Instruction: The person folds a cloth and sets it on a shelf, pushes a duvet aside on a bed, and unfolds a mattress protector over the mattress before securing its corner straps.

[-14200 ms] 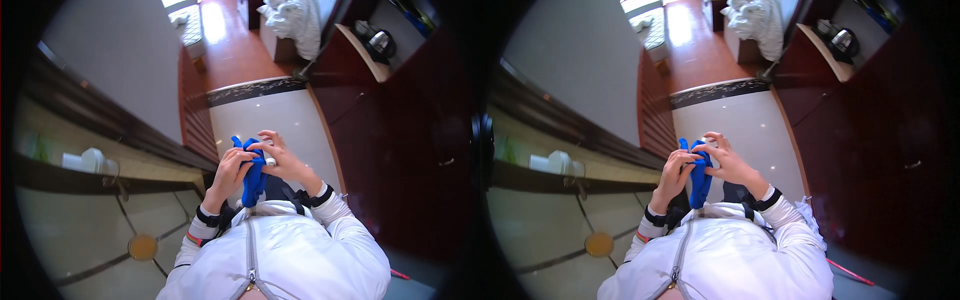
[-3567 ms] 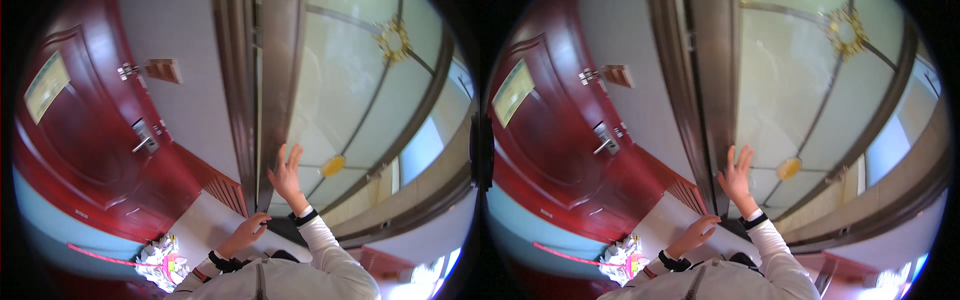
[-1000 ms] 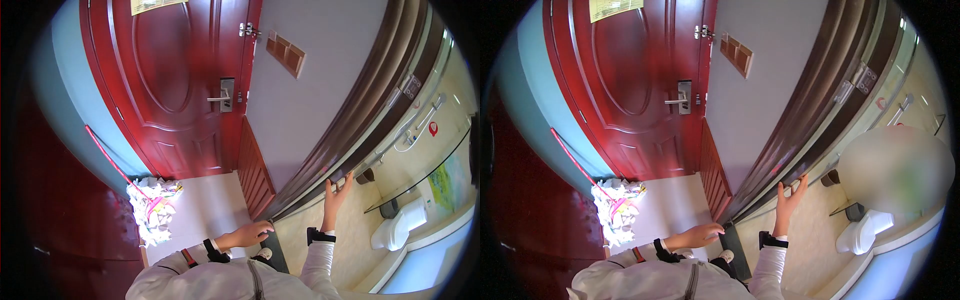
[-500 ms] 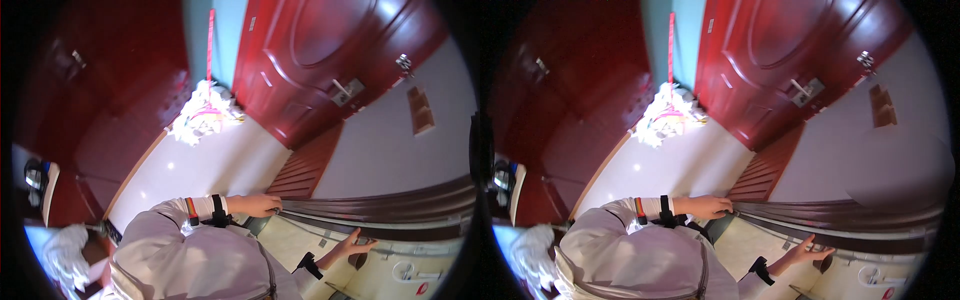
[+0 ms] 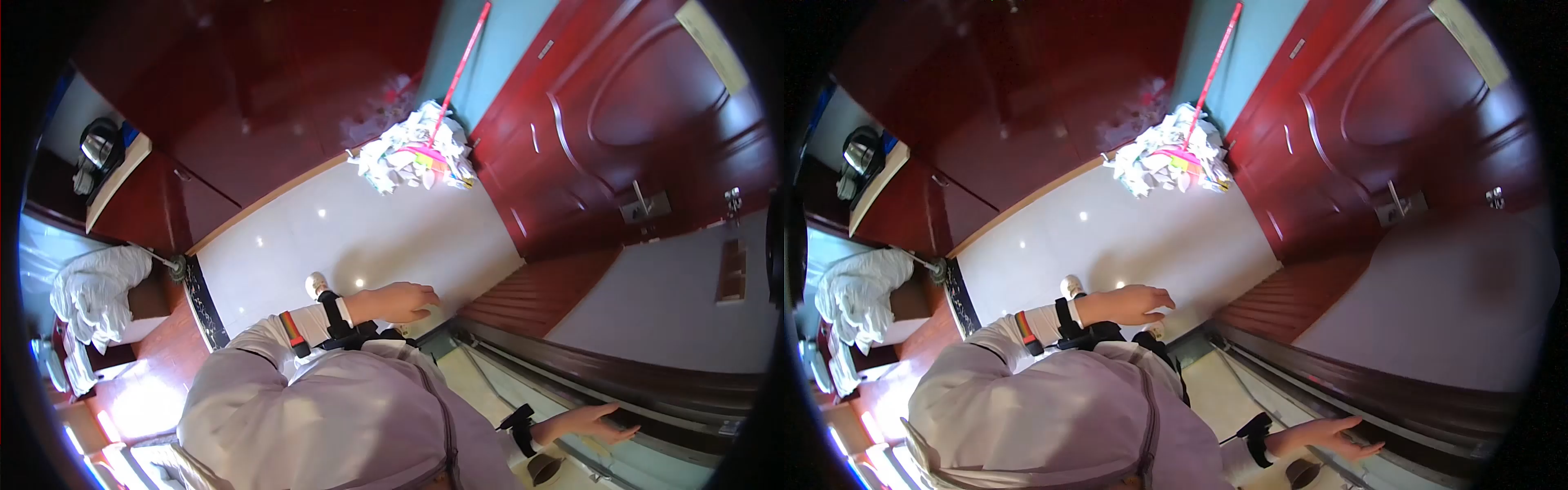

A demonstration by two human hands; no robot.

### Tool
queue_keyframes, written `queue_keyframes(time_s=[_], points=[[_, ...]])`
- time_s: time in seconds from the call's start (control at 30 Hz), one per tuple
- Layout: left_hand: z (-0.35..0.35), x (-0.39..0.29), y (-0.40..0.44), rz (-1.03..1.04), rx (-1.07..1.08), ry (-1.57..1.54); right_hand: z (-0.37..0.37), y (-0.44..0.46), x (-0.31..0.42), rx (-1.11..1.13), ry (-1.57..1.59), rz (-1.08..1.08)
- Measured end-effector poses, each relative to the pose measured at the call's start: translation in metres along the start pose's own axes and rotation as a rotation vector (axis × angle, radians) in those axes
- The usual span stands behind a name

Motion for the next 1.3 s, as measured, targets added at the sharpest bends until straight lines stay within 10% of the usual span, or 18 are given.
queue_keyframes(time_s=[0.3, 0.57, 0.83, 1.3], points=[[-0.11, 0.17, -0.199, -0.346, -0.444, -0.094, 0.11, -0.07, 0.336, 0.5, 1.296, 0.12], [-0.159, 0.277, -0.406, -0.725, -0.847, -0.184, -0.043, -0.153, 0.708, 0.963, 2.011, -0.549], [-0.136, 0.314, -0.512, -0.991, -1.109, -0.343, -0.133, -0.225, 0.879, 1.257, 2.45, -0.594], [-0.046, 0.302, -0.627, -1.624, -1.957, -0.811, -0.404, -0.283, 1.073, 1.221, 2.994, -1.594]])
Point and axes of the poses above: each hand's wrist, its own y-axis towards the middle knuckle, its own z-axis out of the palm, x = y × z, the point moved 10 cm from there along y, towards the middle knuckle, and after that the axes turned 14 degrees about -z, right-handed, at the moved point
